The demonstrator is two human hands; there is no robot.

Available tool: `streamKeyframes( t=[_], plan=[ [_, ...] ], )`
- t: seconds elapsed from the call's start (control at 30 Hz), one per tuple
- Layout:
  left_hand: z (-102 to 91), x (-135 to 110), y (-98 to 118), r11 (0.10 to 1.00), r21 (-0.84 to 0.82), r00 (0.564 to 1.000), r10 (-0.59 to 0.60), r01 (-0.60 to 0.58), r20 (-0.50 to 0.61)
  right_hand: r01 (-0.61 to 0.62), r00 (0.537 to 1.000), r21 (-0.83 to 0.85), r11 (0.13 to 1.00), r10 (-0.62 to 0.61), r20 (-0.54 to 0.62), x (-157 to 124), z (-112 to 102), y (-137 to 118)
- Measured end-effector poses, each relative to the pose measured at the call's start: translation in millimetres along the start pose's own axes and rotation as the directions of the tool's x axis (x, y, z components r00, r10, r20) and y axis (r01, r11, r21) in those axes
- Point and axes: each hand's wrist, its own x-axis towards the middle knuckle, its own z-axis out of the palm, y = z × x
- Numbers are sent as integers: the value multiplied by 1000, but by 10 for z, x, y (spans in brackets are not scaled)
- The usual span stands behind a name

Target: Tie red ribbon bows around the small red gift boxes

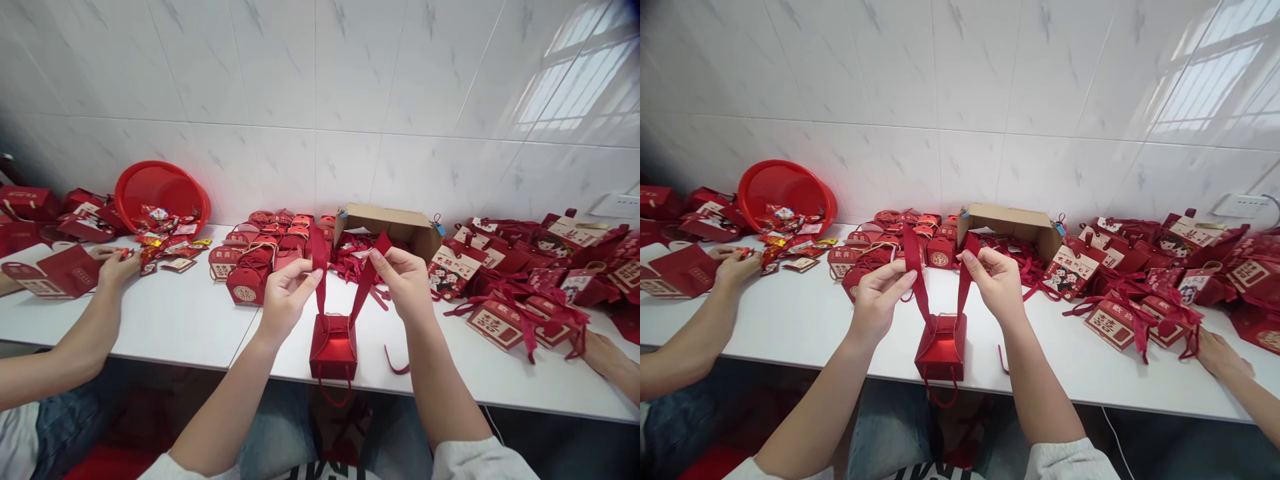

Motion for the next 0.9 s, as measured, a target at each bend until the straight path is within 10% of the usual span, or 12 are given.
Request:
streamKeyframes(
  t=[0.63, 0.9],
  plan=[
    [65, -14, 148, 996, 89, 996, 16, -25, 91, -198, 976, 309, 930, 157, 153, 49, 107, 82],
    [81, 20, 138, 959, 268, 966, 18, -90, 259, -13, 941, 190, 982, -52, 334, -1, 151, 91]
  ],
)
